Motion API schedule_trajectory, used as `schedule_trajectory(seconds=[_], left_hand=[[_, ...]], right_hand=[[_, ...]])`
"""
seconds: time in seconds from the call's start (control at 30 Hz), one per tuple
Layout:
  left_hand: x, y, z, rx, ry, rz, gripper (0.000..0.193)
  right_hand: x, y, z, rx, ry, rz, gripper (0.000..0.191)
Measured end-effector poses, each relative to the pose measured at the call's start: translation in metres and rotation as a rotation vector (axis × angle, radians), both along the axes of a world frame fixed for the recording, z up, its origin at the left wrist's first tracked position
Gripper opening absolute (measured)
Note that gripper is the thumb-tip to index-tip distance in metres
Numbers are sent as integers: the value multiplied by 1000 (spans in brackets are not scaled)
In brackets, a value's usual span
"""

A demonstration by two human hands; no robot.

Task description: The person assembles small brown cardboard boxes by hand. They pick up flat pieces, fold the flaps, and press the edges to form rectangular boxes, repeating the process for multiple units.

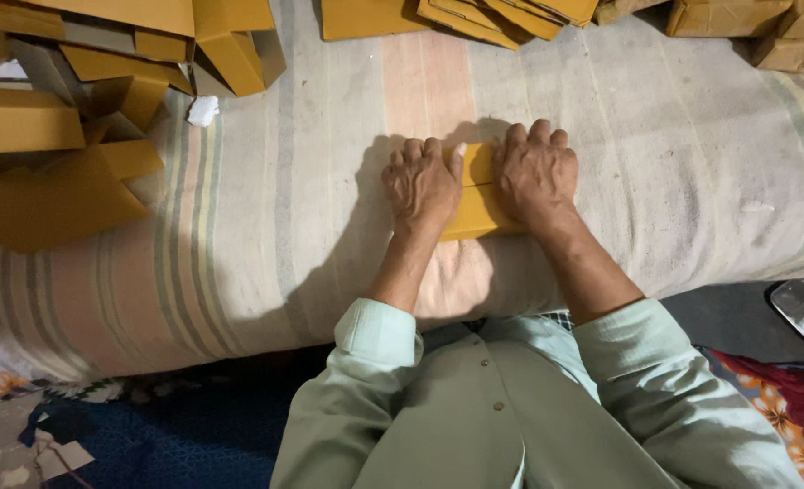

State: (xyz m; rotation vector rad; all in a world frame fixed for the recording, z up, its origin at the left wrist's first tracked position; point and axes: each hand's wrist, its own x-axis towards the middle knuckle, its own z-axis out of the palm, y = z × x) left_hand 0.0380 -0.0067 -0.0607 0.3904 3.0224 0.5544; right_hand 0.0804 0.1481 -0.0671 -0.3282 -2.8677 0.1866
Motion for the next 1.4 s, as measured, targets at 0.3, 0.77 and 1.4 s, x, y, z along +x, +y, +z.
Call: schedule_trajectory(seconds=[0.3,0.77,1.4], left_hand=[[18,-30,-54,390,201,119,89],[61,-52,-25,1200,-86,45,101],[-115,-143,173,1697,297,65,91]], right_hand=[[42,10,0,-219,153,62,53],[100,5,1,-742,518,360,47],[102,7,-27,-540,462,297,61]])
